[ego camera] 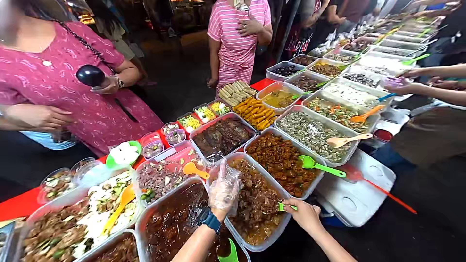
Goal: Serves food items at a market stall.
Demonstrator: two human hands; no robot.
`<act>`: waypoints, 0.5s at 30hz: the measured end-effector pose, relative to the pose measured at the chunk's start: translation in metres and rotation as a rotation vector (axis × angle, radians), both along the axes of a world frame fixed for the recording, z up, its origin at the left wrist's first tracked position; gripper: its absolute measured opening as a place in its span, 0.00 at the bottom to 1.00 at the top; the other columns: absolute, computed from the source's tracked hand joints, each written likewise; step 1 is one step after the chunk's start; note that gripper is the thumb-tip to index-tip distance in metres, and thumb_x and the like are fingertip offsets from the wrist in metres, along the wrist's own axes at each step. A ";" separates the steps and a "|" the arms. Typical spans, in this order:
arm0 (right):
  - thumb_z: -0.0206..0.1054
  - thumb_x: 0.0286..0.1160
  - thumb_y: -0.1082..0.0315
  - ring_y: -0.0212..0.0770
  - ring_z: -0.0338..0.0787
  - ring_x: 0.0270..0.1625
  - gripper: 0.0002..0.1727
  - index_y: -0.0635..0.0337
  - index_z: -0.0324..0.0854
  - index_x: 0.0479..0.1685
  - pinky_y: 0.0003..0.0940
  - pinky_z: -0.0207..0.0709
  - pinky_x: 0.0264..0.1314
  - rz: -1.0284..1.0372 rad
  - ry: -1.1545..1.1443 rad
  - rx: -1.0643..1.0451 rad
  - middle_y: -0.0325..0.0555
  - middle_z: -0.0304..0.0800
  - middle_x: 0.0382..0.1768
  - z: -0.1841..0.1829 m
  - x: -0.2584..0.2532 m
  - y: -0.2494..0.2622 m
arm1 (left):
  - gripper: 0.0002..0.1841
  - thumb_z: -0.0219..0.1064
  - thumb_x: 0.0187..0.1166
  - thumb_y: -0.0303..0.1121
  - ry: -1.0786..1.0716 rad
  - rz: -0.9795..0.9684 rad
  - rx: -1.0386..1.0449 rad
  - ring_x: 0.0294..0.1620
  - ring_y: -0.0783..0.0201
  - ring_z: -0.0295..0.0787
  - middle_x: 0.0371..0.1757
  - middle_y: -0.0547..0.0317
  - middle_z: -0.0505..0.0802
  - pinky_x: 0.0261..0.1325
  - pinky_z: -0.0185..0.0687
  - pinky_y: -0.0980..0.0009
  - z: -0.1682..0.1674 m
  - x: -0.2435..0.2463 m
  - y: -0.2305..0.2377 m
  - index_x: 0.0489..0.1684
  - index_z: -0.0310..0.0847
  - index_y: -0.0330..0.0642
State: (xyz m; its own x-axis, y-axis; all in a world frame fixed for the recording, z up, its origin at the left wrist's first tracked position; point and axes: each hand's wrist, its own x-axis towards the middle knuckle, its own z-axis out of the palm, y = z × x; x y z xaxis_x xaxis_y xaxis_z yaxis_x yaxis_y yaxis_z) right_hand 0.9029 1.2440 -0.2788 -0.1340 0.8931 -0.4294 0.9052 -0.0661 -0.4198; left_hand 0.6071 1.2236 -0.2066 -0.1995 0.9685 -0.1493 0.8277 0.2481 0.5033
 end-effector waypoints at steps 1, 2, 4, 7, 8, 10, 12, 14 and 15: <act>0.69 0.82 0.53 0.45 0.87 0.71 0.14 0.38 0.93 0.60 0.68 0.56 0.81 -0.017 0.014 0.008 0.37 0.95 0.61 0.003 0.003 -0.001 | 0.20 0.58 0.86 0.53 -0.075 0.007 -0.021 0.78 0.47 0.79 0.94 0.55 0.62 0.77 0.75 0.46 -0.002 0.003 0.003 0.70 0.87 0.66; 0.69 0.81 0.53 0.46 0.87 0.70 0.14 0.38 0.93 0.59 0.68 0.57 0.81 -0.029 0.021 0.030 0.38 0.95 0.60 0.006 0.005 -0.002 | 0.20 0.58 0.86 0.53 -0.176 0.030 -0.029 0.80 0.50 0.78 0.92 0.55 0.65 0.79 0.72 0.47 -0.006 0.005 0.006 0.70 0.87 0.65; 0.69 0.81 0.54 0.46 0.88 0.67 0.13 0.38 0.93 0.59 0.65 0.60 0.80 -0.032 0.005 0.104 0.41 0.95 0.58 0.012 0.008 -0.005 | 0.21 0.58 0.88 0.51 -0.358 0.089 -0.048 0.84 0.51 0.72 0.90 0.50 0.68 0.84 0.66 0.49 -0.017 0.006 0.011 0.71 0.86 0.60; 0.68 0.81 0.53 0.46 0.89 0.66 0.14 0.39 0.93 0.59 0.64 0.66 0.76 -0.052 0.041 0.127 0.41 0.95 0.58 0.023 0.012 -0.004 | 0.24 0.57 0.89 0.52 -0.470 0.178 -0.113 0.83 0.52 0.73 0.87 0.49 0.73 0.84 0.65 0.49 -0.025 0.008 0.011 0.76 0.82 0.54; 0.68 0.81 0.53 0.45 0.90 0.66 0.14 0.39 0.94 0.57 0.63 0.71 0.74 -0.068 0.089 0.117 0.39 0.96 0.58 0.026 0.014 -0.002 | 0.25 0.57 0.89 0.53 -0.502 0.216 -0.117 0.74 0.53 0.81 0.78 0.49 0.83 0.78 0.72 0.48 -0.028 0.011 0.010 0.77 0.80 0.51; 0.69 0.81 0.53 0.44 0.92 0.63 0.13 0.42 0.94 0.56 0.60 0.77 0.71 -0.085 0.195 0.088 0.39 0.97 0.55 0.038 0.013 0.002 | 0.25 0.56 0.91 0.50 -0.649 0.258 -0.132 0.67 0.55 0.85 0.73 0.49 0.86 0.72 0.78 0.53 -0.029 0.016 0.006 0.80 0.78 0.50; 0.69 0.82 0.54 0.42 0.91 0.63 0.13 0.44 0.93 0.57 0.56 0.78 0.71 -0.078 0.253 0.059 0.40 0.96 0.55 0.059 0.004 0.006 | 0.23 0.54 0.93 0.46 -0.884 0.326 -0.135 0.55 0.60 0.88 0.67 0.51 0.88 0.59 0.84 0.61 -0.032 0.023 0.002 0.80 0.75 0.48; 0.67 0.82 0.51 0.42 0.91 0.63 0.14 0.41 0.93 0.58 0.56 0.78 0.70 -0.054 0.205 0.043 0.38 0.96 0.56 0.081 -0.011 0.009 | 0.20 0.53 0.94 0.41 -1.110 0.396 -0.101 0.36 0.64 0.86 0.57 0.53 0.90 0.38 0.83 0.67 -0.035 0.033 0.000 0.78 0.77 0.48; 0.66 0.83 0.49 0.43 0.90 0.65 0.15 0.38 0.92 0.60 0.58 0.77 0.70 -0.031 0.135 0.034 0.38 0.95 0.58 0.096 -0.021 0.011 | 0.19 0.52 0.94 0.39 -1.188 0.399 -0.088 0.36 0.64 0.85 0.62 0.53 0.89 0.37 0.82 0.67 -0.033 0.037 -0.002 0.78 0.78 0.50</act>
State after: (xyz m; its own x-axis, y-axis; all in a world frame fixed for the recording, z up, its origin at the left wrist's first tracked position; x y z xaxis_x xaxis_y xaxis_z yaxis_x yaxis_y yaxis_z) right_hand 0.8819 1.2548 -0.1829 -0.1609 0.9115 -0.3785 0.8380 -0.0764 -0.5402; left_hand 0.6437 1.2220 -0.2401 -0.1740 0.8495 -0.4981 -0.2645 0.4469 0.8546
